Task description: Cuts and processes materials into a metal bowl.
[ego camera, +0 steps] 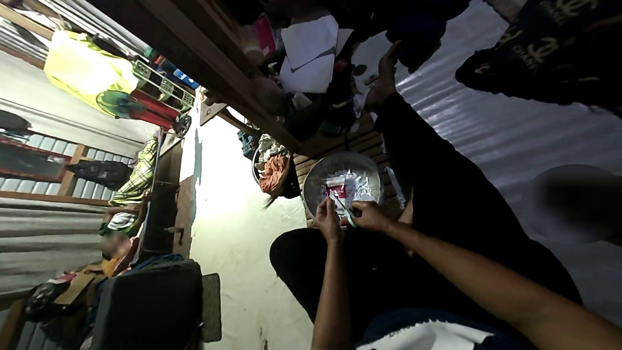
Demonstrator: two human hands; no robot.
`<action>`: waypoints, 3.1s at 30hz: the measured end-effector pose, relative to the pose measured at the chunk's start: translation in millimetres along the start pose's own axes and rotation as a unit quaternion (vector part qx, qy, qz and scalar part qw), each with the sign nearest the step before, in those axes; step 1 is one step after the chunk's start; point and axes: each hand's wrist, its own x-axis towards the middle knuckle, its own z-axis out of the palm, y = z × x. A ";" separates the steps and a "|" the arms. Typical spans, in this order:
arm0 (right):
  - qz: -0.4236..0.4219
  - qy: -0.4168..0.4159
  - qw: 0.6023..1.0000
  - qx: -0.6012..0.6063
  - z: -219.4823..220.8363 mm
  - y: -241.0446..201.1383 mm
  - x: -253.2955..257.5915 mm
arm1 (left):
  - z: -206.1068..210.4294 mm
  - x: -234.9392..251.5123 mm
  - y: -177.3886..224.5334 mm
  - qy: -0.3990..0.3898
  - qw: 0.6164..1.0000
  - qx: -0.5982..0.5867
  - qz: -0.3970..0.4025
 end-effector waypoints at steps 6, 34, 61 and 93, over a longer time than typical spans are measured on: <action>-0.019 0.012 1.000 0.012 0.6 2.2 -1.2 | -1.5 0.1 -0.3 -0.001 1.000 0.011 0.000; -0.026 -0.005 0.999 0.025 -1.3 2.3 -0.3 | -1.8 -0.3 2.9 0.007 1.000 -0.001 0.013; -0.039 0.040 0.997 0.054 2.3 3.3 -1.7 | -2.4 -5.0 3.9 -0.010 1.000 -0.008 0.003; -0.038 0.039 0.998 0.026 4.8 5.0 -4.2 | -0.4 -1.5 3.4 -0.017 1.000 0.006 0.002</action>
